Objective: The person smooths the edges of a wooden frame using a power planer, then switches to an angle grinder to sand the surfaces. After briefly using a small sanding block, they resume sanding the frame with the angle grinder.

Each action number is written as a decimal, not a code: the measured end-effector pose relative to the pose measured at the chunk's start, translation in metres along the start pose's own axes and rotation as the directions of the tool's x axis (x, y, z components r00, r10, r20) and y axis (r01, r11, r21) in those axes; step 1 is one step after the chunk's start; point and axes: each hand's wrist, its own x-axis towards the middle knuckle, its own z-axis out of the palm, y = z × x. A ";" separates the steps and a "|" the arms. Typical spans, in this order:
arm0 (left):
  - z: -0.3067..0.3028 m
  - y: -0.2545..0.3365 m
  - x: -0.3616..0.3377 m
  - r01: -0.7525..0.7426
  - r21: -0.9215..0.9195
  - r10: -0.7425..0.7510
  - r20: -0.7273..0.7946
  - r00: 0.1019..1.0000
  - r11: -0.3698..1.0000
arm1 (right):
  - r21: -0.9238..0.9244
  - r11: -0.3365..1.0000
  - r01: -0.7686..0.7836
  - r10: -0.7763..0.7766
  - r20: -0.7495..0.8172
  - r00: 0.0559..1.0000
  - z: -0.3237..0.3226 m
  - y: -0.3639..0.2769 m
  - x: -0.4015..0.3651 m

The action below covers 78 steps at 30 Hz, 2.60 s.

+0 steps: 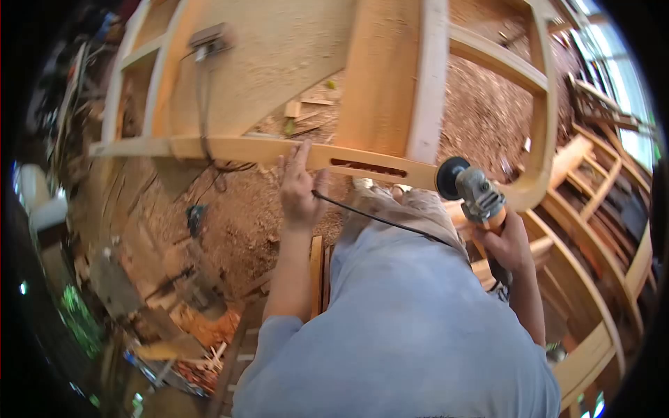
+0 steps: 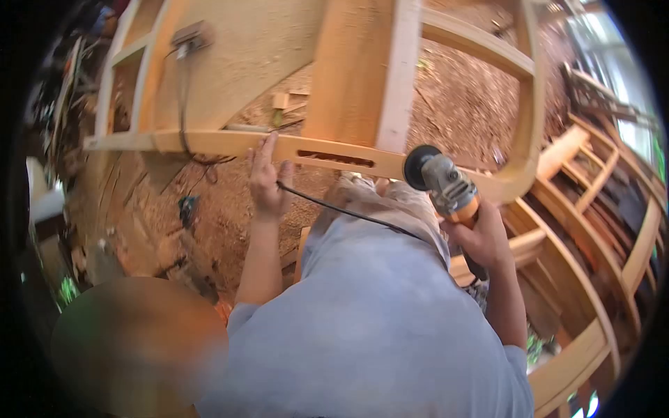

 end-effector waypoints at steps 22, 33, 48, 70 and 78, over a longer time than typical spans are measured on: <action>-0.029 -0.277 -0.028 0.176 -0.946 -0.806 -0.125 0.578 0.273 | 0.106 0.994 -0.016 0.055 -0.385 0.921 0.093 -0.010 -0.023; -0.316 -0.240 0.017 0.597 -0.405 -0.665 -0.035 0.746 0.692 | 0.101 0.994 0.044 -0.018 -0.242 0.970 0.227 -0.134 0.020; -0.382 -0.274 0.059 0.407 -0.785 -0.438 0.195 0.877 0.467 | -0.363 0.887 0.286 -0.236 0.176 0.956 0.396 -0.329 0.111; -0.364 -0.289 0.048 0.500 -0.763 -0.411 0.334 0.848 0.410 | 0.088 0.994 -0.063 0.090 -0.343 0.935 0.274 -0.188 0.049; -0.343 -0.307 0.036 0.547 -0.679 -0.309 0.451 0.837 0.489 | 0.481 0.877 -0.004 0.322 -0.581 0.747 0.196 -0.045 -0.014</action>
